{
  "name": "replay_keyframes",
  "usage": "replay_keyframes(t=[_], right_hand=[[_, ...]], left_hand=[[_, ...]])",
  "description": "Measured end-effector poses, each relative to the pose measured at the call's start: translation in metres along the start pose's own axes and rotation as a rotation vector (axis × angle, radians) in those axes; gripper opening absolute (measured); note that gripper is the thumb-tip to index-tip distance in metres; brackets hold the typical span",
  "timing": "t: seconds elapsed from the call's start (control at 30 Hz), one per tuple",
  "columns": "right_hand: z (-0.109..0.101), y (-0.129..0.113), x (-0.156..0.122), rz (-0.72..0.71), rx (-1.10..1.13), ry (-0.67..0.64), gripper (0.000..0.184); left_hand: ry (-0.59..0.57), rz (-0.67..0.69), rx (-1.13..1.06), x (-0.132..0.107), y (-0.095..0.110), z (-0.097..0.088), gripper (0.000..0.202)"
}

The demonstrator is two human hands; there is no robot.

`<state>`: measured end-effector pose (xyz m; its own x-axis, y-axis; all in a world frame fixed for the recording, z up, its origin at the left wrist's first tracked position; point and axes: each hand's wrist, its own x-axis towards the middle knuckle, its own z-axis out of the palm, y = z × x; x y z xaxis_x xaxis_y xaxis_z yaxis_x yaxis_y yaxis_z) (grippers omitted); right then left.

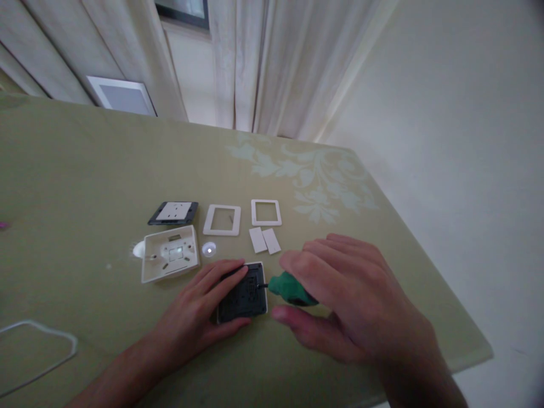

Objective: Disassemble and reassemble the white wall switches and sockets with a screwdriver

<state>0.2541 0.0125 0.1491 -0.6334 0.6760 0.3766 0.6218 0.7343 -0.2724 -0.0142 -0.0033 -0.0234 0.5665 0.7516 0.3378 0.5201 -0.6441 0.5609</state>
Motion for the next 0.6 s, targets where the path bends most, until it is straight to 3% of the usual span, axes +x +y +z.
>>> replay_keyframes(t=[0.07, 0.17, 0.23, 0.37, 0.5, 0.6], right_hand=[[0.0001, 0.0007, 0.0002, -0.004, -0.057, 0.039, 0.021], [-0.0026, -0.0005, 0.0004, -0.067, 0.024, -0.093, 0.021], [-0.0047, -0.0013, -0.0003, -0.035, 0.023, -0.136, 0.024], [-0.0051, 0.0002, -0.0025, 0.04, -0.171, 0.039, 0.018], [-0.0033, 0.0006, -0.0015, -0.054, -0.059, -0.067, 0.025], [0.0003, 0.0051, 0.0006, -0.01, -0.137, 0.036, 0.036]], left_hand=[[0.0, 0.0, 0.0, -0.0004, -0.0005, 0.0005, 0.068], [0.002, -0.007, -0.003, -0.0006, 0.0, 0.0003, 0.068], [0.005, -0.006, 0.0, -0.0006, 0.0008, -0.0005, 0.067], [-0.009, -0.006, 0.021, -0.0013, 0.0012, -0.0014, 0.068], [-0.013, -0.007, 0.012, -0.002, -0.0001, -0.0004, 0.072], [-0.012, 0.006, 0.024, -0.0017, -0.0009, 0.0005, 0.07]])
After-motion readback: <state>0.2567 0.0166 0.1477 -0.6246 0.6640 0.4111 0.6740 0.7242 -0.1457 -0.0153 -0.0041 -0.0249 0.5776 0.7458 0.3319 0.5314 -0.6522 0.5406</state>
